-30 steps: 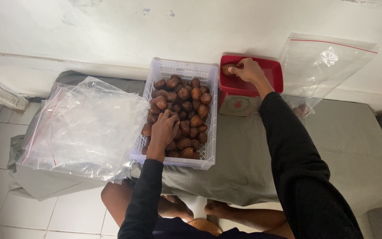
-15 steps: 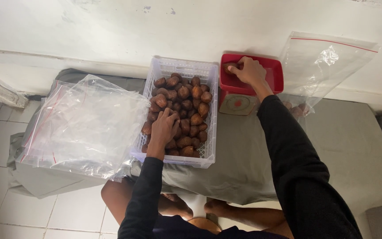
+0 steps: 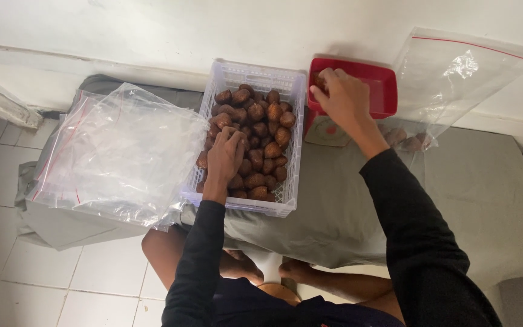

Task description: Picking salak fruits from a crate, placing them on a scale for weighing, and then preparing a plastic bag for packaging.

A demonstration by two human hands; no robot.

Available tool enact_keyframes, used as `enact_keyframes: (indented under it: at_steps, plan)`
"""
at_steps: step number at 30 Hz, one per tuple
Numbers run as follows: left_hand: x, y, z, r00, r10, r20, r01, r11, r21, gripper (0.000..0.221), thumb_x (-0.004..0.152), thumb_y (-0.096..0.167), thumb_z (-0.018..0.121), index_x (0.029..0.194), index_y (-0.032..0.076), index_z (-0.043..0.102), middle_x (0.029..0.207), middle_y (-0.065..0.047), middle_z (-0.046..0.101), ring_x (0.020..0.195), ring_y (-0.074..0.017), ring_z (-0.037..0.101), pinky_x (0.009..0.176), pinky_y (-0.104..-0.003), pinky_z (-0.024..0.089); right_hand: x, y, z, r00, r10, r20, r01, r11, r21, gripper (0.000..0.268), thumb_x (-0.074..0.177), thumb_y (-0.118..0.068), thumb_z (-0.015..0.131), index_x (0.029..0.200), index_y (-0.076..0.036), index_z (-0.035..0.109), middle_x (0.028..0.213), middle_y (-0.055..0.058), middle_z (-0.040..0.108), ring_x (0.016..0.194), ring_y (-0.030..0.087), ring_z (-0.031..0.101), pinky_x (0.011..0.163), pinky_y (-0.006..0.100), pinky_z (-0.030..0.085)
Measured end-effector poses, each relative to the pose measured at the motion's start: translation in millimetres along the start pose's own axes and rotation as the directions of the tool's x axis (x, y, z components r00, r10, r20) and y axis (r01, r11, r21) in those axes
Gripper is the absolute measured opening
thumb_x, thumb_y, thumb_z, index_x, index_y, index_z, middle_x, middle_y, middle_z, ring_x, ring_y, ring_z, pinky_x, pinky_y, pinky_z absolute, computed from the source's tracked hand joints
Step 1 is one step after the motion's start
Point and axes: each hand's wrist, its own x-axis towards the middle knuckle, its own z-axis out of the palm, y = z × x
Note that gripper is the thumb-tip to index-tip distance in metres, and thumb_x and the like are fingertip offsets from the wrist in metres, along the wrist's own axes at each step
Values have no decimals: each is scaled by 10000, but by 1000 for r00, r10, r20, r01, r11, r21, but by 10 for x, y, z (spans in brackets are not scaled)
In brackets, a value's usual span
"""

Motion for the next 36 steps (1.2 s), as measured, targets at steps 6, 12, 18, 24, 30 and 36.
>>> enact_keyframes:
  at_steps: [6,12,18,24,30,36]
  plan:
    - [-19,23,-40,991,27,-131,-29,999,-20,240,1008,55,522,1198,181,598,1172,-30,510,1083,-275,629,786,-485,658,-496,-733,174,938,-167,303,60,941,332,232,1014,-260,654,1212,-142,685,961,112,736,919,323,733,799,484,581]
    - [1,-332,340,999,47,12,-49,965,257,250,924,93,584,1132,220,637,1067,-4,586,1050,-243,637,758,-409,633,-687,-1085,821,875,-245,418,43,899,436,323,971,-277,675,1262,-142,634,1124,142,714,1047,374,700,850,540,574]
    - [-38,-302,315,998,62,11,-63,975,211,217,938,133,586,1125,222,650,1139,-20,582,1063,-284,640,800,-429,619,-723,-1120,1266,802,-265,535,201,964,176,570,939,-401,675,1413,-103,568,1247,185,649,1121,375,665,853,515,578]
    - [-1,-278,317,995,49,90,-71,962,264,210,979,345,590,1171,331,671,1178,18,578,1100,-268,631,812,-433,614,-626,-1162,1605,795,-230,562,105,963,247,661,900,-385,715,1439,-42,546,1248,213,657,1152,418,648,845,565,586]
    - [-15,-227,299,996,34,86,-55,967,248,208,994,294,586,1167,307,702,1181,-2,581,1075,-272,649,804,-422,611,-647,-1134,1572,814,-204,544,28,949,315,662,882,-364,743,1398,1,547,1204,230,671,1114,435,662,816,594,593]
    - [31,-288,378,995,23,92,-46,964,263,214,974,305,600,1161,316,704,1163,-12,586,1068,-297,655,808,-459,609,-685,-1109,1577,872,-166,461,-12,933,359,629,819,-429,788,1248,-18,582,1081,214,675,1022,434,684,750,588,605]
